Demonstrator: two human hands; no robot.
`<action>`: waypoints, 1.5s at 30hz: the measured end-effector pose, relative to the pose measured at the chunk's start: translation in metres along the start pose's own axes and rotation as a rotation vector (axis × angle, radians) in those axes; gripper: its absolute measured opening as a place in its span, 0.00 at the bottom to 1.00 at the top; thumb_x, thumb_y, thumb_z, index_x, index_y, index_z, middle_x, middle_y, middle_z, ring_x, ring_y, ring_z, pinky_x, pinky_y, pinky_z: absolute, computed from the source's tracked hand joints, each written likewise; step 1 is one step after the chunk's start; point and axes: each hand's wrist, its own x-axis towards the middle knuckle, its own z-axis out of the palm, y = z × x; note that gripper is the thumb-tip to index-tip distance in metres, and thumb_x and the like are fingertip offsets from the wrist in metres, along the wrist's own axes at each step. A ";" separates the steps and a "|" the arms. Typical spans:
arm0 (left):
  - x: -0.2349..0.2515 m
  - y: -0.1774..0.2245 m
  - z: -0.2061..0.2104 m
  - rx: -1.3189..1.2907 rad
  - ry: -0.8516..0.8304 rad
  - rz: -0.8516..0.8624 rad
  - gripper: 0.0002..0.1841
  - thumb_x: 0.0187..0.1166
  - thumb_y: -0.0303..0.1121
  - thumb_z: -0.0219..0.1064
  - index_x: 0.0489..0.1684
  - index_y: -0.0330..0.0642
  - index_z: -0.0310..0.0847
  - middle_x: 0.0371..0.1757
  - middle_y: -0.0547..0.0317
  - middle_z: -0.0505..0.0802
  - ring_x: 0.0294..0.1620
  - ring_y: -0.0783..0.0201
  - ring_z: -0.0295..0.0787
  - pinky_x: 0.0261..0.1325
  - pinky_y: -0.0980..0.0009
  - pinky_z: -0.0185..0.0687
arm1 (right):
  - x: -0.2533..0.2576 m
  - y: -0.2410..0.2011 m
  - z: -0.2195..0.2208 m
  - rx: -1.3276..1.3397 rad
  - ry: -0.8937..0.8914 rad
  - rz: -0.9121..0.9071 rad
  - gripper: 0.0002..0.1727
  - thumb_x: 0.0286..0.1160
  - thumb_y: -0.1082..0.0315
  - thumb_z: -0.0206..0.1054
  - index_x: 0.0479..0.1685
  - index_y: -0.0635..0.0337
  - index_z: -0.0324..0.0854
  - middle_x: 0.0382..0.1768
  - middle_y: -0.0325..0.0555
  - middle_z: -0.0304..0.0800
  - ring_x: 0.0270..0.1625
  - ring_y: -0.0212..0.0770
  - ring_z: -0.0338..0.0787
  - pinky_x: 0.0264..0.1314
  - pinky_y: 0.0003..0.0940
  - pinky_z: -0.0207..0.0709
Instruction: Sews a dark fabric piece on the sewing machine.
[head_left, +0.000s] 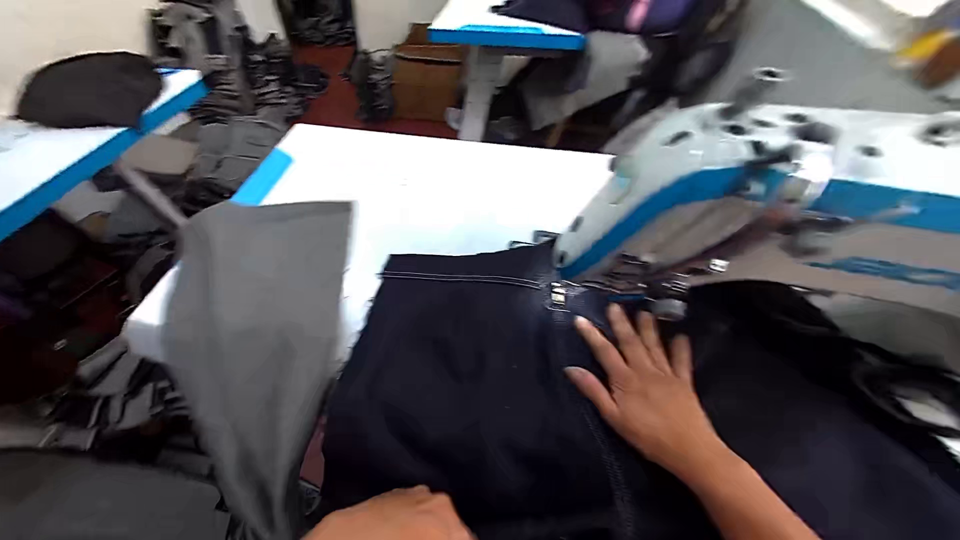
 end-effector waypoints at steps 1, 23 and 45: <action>0.006 0.002 -0.013 0.030 0.229 0.152 0.11 0.84 0.35 0.66 0.43 0.38 0.92 0.32 0.45 0.94 0.36 0.47 0.95 0.43 0.47 0.89 | -0.002 -0.003 0.000 0.004 0.000 0.009 0.45 0.82 0.27 0.36 0.88 0.46 0.70 0.87 0.65 0.64 0.90 0.75 0.57 0.78 0.90 0.42; 0.152 -0.078 -0.049 0.565 0.847 0.067 0.36 0.87 0.65 0.40 0.88 0.56 0.70 0.90 0.54 0.70 0.92 0.44 0.58 0.86 0.28 0.48 | -0.017 0.056 -0.023 0.058 -0.086 0.105 0.55 0.80 0.23 0.33 0.91 0.62 0.61 0.92 0.51 0.58 0.95 0.52 0.55 0.92 0.72 0.38; 0.183 -0.001 -0.012 0.458 0.715 0.421 0.21 0.86 0.48 0.61 0.63 0.45 0.90 0.64 0.59 0.94 0.70 0.58 0.87 0.75 0.61 0.74 | -0.029 0.044 -0.021 0.066 -0.001 0.080 0.51 0.79 0.22 0.26 0.90 0.44 0.67 0.90 0.30 0.64 0.97 0.49 0.49 0.89 0.79 0.31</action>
